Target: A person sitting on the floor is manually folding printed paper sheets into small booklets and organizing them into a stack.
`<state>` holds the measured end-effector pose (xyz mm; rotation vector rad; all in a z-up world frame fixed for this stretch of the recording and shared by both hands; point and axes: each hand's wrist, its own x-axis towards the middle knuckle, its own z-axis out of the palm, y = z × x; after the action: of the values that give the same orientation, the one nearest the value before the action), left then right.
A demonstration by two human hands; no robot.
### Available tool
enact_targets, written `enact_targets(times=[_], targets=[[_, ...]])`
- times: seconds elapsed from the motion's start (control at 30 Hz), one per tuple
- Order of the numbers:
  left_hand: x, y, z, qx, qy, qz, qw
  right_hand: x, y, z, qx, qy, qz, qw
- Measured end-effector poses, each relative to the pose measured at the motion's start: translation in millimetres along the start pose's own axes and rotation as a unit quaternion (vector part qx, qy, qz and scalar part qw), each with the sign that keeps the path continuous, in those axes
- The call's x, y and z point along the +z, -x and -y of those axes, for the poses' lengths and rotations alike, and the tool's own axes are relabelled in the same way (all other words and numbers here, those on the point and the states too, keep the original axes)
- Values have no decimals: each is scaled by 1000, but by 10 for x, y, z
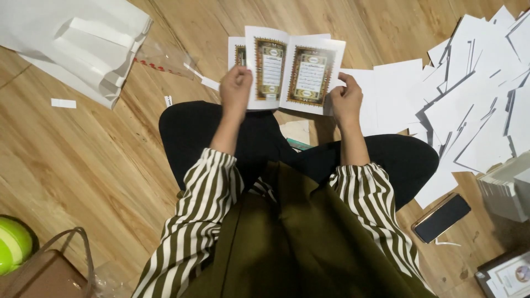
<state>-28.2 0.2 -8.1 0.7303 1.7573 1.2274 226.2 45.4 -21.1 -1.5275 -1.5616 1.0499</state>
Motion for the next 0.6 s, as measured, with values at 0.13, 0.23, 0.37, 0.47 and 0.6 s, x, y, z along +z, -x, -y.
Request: enact_targets(times=[0.13, 0.23, 0.37, 0.47, 0.6], targets=[[-435, 61, -511, 150, -138, -28, 979, -11, 123, 499, -3, 222, -56, 973], [-461, 141, -1064, 289, -246, 15, 925, 58, 120, 959, -189, 318, -104, 923], [-355, 139, -1511, 438, -348, 78, 825, -49, 122, 1686, -311, 396, -77, 860], [-283, 161, -1720, 427, -313, 79, 845, -142, 25, 1881, -283, 416, -44, 863], [-301, 121, -1625, 400, -202, 74, 891, -153, -102, 1337, -207, 292, -224, 906]])
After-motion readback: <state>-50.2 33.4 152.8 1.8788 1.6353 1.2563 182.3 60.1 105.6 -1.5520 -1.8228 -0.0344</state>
